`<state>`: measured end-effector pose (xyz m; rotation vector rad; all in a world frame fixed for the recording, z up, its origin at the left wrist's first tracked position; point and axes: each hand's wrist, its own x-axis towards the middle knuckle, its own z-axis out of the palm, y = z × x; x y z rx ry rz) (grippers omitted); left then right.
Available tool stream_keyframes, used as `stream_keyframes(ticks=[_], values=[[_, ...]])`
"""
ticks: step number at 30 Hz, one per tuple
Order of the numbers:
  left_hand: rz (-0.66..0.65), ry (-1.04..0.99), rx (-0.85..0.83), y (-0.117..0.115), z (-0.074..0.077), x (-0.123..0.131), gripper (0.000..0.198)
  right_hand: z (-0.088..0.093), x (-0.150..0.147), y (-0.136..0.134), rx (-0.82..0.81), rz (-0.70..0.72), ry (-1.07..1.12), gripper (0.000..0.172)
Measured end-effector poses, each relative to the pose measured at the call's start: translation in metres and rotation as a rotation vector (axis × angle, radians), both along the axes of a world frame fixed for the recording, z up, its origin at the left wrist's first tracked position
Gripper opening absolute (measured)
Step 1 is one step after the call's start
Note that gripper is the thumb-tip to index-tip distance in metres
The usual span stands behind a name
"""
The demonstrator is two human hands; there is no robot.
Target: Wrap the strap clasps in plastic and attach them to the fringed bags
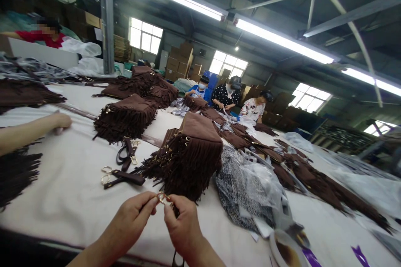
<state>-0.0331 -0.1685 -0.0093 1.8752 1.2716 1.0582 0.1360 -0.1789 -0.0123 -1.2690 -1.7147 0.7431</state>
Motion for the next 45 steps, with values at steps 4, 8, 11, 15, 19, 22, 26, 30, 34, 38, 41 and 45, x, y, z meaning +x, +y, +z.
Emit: stream_keyframes(ticks=[4,8,11,15,19,22,26,30,34,38,41,45], values=[[0.007,0.051,0.123,-0.004,-0.009,0.009,0.028,-0.009,0.005,0.004,0.146,-0.086,-0.09,0.019],[0.018,0.109,0.343,-0.005,-0.021,0.016,0.021,-0.013,0.007,0.008,0.194,-0.104,-0.127,0.017],[0.022,0.185,0.494,-0.003,-0.028,0.019,0.018,-0.012,0.007,0.008,0.233,-0.095,-0.171,0.016],[0.054,0.254,0.559,-0.003,-0.03,0.02,0.016,-0.014,0.009,0.008,0.323,-0.095,-0.282,0.018],[0.066,0.29,0.578,-0.002,-0.029,0.021,0.017,-0.014,0.005,0.01,0.328,-0.116,-0.28,0.021],[0.104,0.329,0.601,0.0,-0.032,0.022,0.019,-0.013,-0.005,0.012,0.1,-0.135,-0.098,0.026],[0.131,0.376,0.711,0.002,-0.038,0.019,0.019,-0.017,-0.011,0.014,0.027,-0.114,0.009,0.031],[0.118,0.325,0.745,0.0,-0.035,0.016,0.018,-0.024,-0.005,0.015,0.357,-0.075,-0.222,0.022],[0.192,0.381,0.828,-0.003,-0.027,0.019,0.019,-0.029,-0.007,0.015,0.477,-0.08,-0.289,0.021],[0.222,0.418,0.887,-0.009,-0.029,0.023,0.021,-0.028,-0.016,0.015,0.133,-0.123,-0.037,0.032],[0.187,0.423,0.851,-0.013,-0.034,0.016,0.021,-0.022,-0.014,0.014,0.069,-0.109,0.028,0.035],[0.292,0.531,0.917,-0.003,-0.035,-0.018,0.024,-0.015,-0.001,0.012,0.265,-0.122,-0.115,0.027]])
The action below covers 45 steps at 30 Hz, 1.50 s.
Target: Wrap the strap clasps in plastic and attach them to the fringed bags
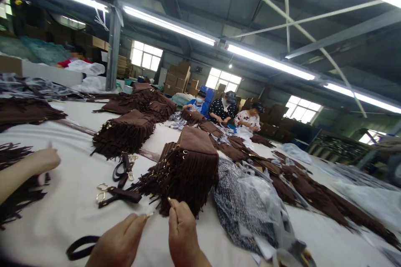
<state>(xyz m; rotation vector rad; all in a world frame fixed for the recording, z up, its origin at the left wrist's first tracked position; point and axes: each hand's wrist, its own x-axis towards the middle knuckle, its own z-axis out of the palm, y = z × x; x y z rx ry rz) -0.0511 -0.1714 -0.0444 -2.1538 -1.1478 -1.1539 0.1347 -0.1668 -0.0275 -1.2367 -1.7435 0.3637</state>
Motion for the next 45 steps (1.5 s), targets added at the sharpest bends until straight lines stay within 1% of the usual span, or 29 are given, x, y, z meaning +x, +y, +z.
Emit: stream_keyframes(ticks=[2,3,5,7,8,9,10,12,13,14,16,19,21,23,26,28,29,31,33,34,35,37,39,41,43,45], values=[[0.083,0.062,-0.02,0.016,-0.001,-0.023,0.028,0.0,0.004,-0.001,0.048,-0.017,-0.058,0.029],[0.099,0.085,-0.061,0.026,-0.003,-0.033,0.03,-0.001,0.006,-0.001,0.064,-0.022,-0.072,0.03],[0.086,0.094,-0.185,0.043,-0.007,-0.046,0.028,-0.004,0.006,-0.001,0.094,-0.022,-0.077,0.032],[0.024,0.007,-0.328,0.053,-0.007,-0.047,0.018,-0.004,0.006,0.0,0.132,-0.016,-0.061,0.033],[-0.023,-0.087,-0.409,0.054,-0.004,-0.041,0.016,-0.003,0.005,0.0,0.152,-0.01,-0.053,0.033],[-0.089,-0.203,-0.502,0.052,0.002,-0.033,0.018,-0.002,0.004,0.001,0.171,-0.002,-0.05,0.033],[-0.163,-0.343,-0.61,0.049,0.009,-0.023,0.024,0.0,0.004,0.001,0.19,0.011,-0.055,0.032],[-0.315,-0.576,-0.908,0.041,0.027,0.001,0.04,0.005,0.002,0.002,0.23,0.052,-0.087,0.029],[-0.366,-0.662,-1.018,0.038,0.036,0.012,0.044,0.008,0.001,0.003,0.253,0.07,-0.106,0.028],[-0.402,-0.715,-1.08,0.037,0.044,0.022,0.045,0.01,0.001,0.003,0.278,0.082,-0.123,0.028],[-0.435,-0.781,-1.126,0.039,0.053,0.036,0.046,0.012,0.001,0.005,0.329,0.094,-0.154,0.031],[-0.444,-0.863,-1.155,0.049,0.054,0.048,0.048,0.019,0.007,0.01,0.402,0.13,-0.216,0.035],[-0.477,-0.956,-1.205,0.055,0.054,0.055,0.05,0.029,0.012,0.014,0.402,0.136,-0.259,0.034],[-0.535,-1.043,-1.231,0.06,0.059,0.063,0.049,0.046,0.018,0.019,0.369,0.121,-0.312,0.028],[-0.601,-1.072,-1.184,0.069,0.079,0.073,0.045,0.075,0.027,0.031,0.349,0.1,-0.393,0.022],[-0.611,-0.989,-1.061,0.079,0.095,0.074,0.041,0.092,0.032,0.042,0.356,0.063,-0.4,0.022],[-0.592,-0.912,-0.954,0.085,0.102,0.073,0.04,0.1,0.034,0.049,0.363,0.033,-0.392,0.022],[-0.514,-0.708,-0.647,0.099,0.115,0.068,0.034,0.111,0.038,0.064,0.396,-0.04,-0.381,0.022],[-0.429,-0.459,-0.349,0.116,0.125,0.062,0.026,0.118,0.041,0.079,0.429,-0.108,-0.387,0.022],[-0.399,-0.331,-0.246,0.125,0.129,0.058,0.024,0.12,0.041,0.086,0.437,-0.132,-0.393,0.022],[-0.38,-0.204,-0.179,0.134,0.132,0.056,0.024,0.122,0.041,0.092,0.44,-0.15,-0.396,0.022],[-0.358,0.018,-0.124,0.15,0.137,0.052,0.021,0.123,0.039,0.103,0.431,-0.177,-0.4,0.022],[-0.374,0.149,-0.116,0.163,0.14,0.049,0.019,0.122,0.036,0.112,0.425,-0.203,-0.401,0.022],[-0.428,0.169,-0.127,0.173,0.139,0.049,0.019,0.12,0.034,0.119,0.43,-0.229,-0.405,0.021],[-0.469,0.125,-0.134,0.18,0.135,0.05,0.019,0.116,0.032,0.124,0.442,-0.247,-0.408,0.02],[-0.477,0.069,-0.138,0.184,0.13,0.052,0.021,0.113,0.032,0.127,0.452,-0.254,-0.409,0.019]])
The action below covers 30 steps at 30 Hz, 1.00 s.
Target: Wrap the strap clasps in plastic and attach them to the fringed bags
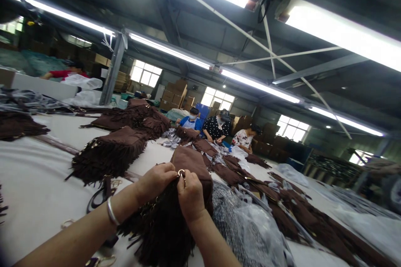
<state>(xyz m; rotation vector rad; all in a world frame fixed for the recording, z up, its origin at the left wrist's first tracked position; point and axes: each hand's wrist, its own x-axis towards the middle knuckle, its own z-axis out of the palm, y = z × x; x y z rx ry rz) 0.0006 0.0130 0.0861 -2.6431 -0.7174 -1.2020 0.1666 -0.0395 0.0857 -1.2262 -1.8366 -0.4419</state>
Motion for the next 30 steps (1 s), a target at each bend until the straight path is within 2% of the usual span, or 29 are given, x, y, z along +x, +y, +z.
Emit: stream_keyframes(ticks=[4,8,13,16,19,21,24,27,30], values=[[-0.01,-0.069,-0.03,0.001,-0.006,0.003,0.026,-0.003,-0.001,0.005,0.003,-0.004,-0.015,0.019],[-0.036,-0.077,-0.048,-0.003,-0.002,0.004,0.024,-0.008,-0.005,0.002,-0.013,-0.007,-0.033,0.023],[-0.05,-0.075,-0.064,-0.008,-0.002,0.003,0.021,-0.019,-0.003,-0.018,-0.11,0.043,0.138,0.023],[-0.004,-0.191,-0.104,-0.02,-0.016,-0.004,0.025,-0.027,0.008,-0.028,-0.157,0.049,0.163,0.03],[0.132,-0.356,-0.203,-0.042,-0.039,-0.006,0.022,-0.031,0.019,-0.031,-0.192,0.015,0.167,0.031],[0.221,-0.385,-0.264,-0.058,-0.054,0.001,0.014,-0.032,0.019,-0.03,-0.236,0.001,0.223,0.029],[0.292,-0.356,-0.325,-0.076,-0.073,0.025,0.013,-0.029,0.012,-0.028,-0.275,-0.017,0.242,0.03],[0.248,-0.285,-0.356,-0.087,-0.084,0.05,0.015,-0.021,0.006,-0.03,-0.243,-0.061,0.123,0.032],[0.106,-0.227,-0.351,-0.094,-0.089,0.056,0.016,-0.01,0.013,-0.034,-0.168,-0.052,-0.05,0.022]])
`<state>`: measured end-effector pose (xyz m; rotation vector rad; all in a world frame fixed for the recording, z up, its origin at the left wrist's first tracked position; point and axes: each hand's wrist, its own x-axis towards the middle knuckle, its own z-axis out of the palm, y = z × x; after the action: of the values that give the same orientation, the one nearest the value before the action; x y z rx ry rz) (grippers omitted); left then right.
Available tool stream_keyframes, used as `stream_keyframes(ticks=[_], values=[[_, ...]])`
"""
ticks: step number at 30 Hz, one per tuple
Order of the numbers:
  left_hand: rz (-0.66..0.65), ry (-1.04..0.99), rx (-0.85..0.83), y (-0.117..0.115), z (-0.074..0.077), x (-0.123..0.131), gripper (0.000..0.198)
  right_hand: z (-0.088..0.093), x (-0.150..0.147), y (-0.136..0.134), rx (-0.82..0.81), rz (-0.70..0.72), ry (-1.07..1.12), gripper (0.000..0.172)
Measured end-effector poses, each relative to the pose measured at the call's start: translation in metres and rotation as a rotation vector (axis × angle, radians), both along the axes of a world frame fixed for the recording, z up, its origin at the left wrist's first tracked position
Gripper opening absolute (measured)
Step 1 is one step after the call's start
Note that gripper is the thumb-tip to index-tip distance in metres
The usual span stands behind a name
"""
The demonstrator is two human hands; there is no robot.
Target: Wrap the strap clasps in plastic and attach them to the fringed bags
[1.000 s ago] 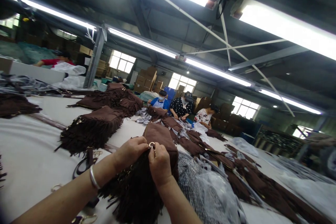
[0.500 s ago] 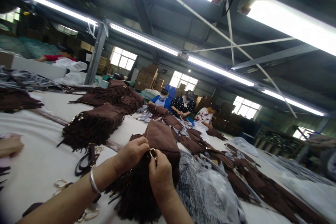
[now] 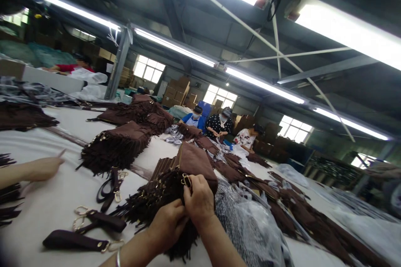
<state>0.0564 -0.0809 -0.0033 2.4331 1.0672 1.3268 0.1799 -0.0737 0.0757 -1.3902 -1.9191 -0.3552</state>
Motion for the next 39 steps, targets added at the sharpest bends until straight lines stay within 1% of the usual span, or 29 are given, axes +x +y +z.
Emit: stream_keyframes(ticks=[2,4,5,6,7,8,9,11,14,17,19,21,24,28,31,34,36,39], values=[[-0.048,-0.034,-0.013,-0.001,0.001,-0.009,0.016,0.007,0.014,0.001,0.089,0.004,-0.049,0.024],[0.007,-0.132,-0.064,0.003,0.007,-0.022,0.019,0.012,0.031,0.01,0.16,-0.059,0.017,0.039],[0.052,-0.194,-0.093,0.006,0.012,-0.028,0.021,0.013,0.04,0.016,0.154,-0.108,0.092,0.048],[0.09,-0.256,-0.119,0.01,0.017,-0.032,0.022,0.014,0.048,0.024,0.099,-0.159,0.193,0.057],[0.115,-0.311,-0.14,0.014,0.023,-0.035,0.022,0.014,0.055,0.032,0.011,-0.205,0.301,0.064],[0.125,-0.357,-0.159,0.018,0.029,-0.036,0.023,0.014,0.06,0.04,-0.089,-0.242,0.397,0.069],[0.116,-0.397,-0.186,0.021,0.034,-0.035,0.023,0.012,0.064,0.047,-0.181,-0.265,0.472,0.07],[0.068,-0.521,-0.313,0.026,0.043,-0.029,0.022,0.008,0.069,0.058,-0.302,-0.276,0.546,0.061],[0.0,-0.736,-0.578,0.03,0.05,-0.014,0.024,0.0,0.072,0.066,-0.35,-0.268,0.575,0.042],[-0.064,-0.841,-0.783,0.032,0.049,-0.003,0.036,-0.006,0.079,0.068,-0.358,-0.281,0.574,0.036],[-0.12,-0.91,-0.905,0.032,0.048,0.001,0.04,-0.007,0.085,0.069,-0.35,-0.288,0.554,0.035],[-0.167,-0.974,-0.982,0.032,0.046,0.003,0.043,-0.007,0.09,0.071,-0.344,-0.298,0.53,0.034],[-0.209,-1.037,-1.025,0.033,0.047,0.005,0.048,-0.005,0.093,0.075,-0.317,-0.321,0.477,0.032],[-0.213,-1.079,-1.032,0.042,0.05,0.006,0.047,0.002,0.093,0.08,-0.258,-0.358,0.402,0.024],[-0.213,-1.066,-1.022,0.051,0.054,0.0,0.041,0.009,0.098,0.086,-0.227,-0.393,0.365,0.02],[-0.21,-1.04,-0.977,0.06,0.057,-0.012,0.038,0.013,0.108,0.092,-0.201,-0.423,0.343,0.021],[-0.193,-1.021,-0.949,0.063,0.056,-0.02,0.036,0.013,0.112,0.094,-0.188,-0.421,0.329,0.021],[-0.177,-0.98,-0.933,0.061,0.048,-0.027,0.038,0.006,0.111,0.094,-0.174,-0.394,0.31,0.021]])
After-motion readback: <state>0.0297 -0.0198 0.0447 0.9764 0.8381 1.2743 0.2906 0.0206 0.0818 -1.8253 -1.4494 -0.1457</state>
